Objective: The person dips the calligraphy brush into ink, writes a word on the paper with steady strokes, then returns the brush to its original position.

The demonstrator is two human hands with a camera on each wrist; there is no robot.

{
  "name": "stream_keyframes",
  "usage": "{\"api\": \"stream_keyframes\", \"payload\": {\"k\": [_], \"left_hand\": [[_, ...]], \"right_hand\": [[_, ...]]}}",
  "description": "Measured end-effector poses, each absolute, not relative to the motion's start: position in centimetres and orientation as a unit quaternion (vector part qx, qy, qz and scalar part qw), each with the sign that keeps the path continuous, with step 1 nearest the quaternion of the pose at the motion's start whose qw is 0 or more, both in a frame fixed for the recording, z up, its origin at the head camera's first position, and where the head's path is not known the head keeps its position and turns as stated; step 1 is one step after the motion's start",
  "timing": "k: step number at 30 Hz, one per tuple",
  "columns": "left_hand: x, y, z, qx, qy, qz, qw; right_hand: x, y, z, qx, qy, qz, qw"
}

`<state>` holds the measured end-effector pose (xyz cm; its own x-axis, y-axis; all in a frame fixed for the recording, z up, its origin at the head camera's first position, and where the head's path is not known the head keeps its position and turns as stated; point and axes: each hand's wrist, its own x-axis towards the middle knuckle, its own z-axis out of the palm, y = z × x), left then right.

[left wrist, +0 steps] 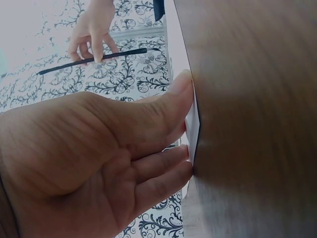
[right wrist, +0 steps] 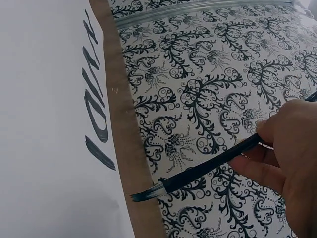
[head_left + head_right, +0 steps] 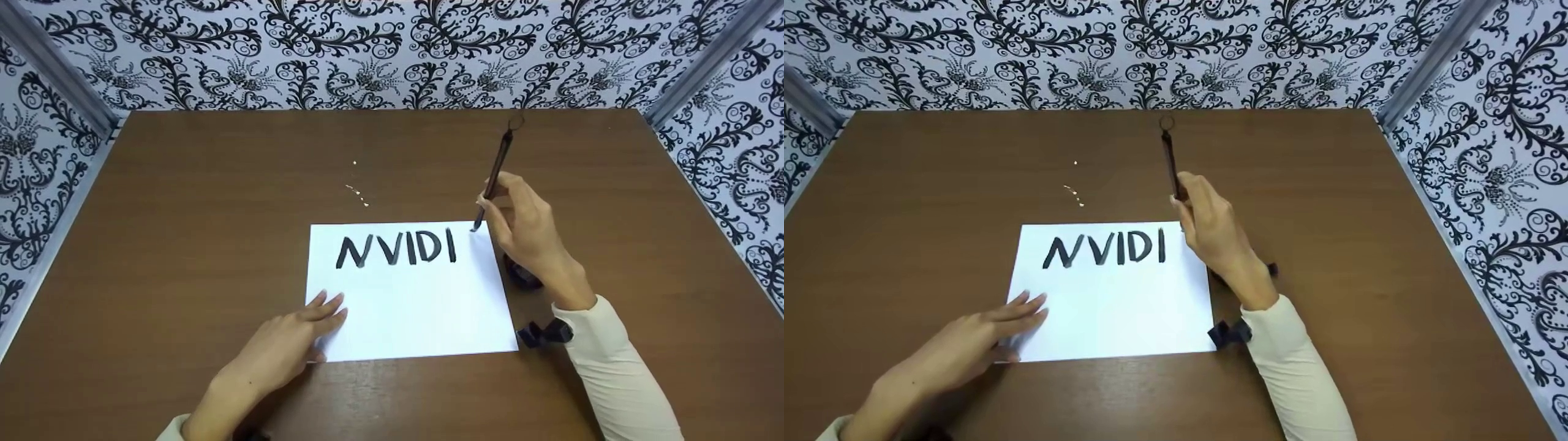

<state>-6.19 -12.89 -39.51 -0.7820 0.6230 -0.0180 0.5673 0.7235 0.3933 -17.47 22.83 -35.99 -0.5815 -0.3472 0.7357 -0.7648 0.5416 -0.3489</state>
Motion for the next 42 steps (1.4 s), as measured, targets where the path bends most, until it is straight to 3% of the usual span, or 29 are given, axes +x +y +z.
{"api": "stream_keyframes", "payload": {"k": [42], "left_hand": [[-6.2,-12.9,-39.5,0.309,0.927,0.192,0.09]], "right_hand": [[-17.7,22.4,-37.0,0.372,-0.824,0.33,0.271]]}}
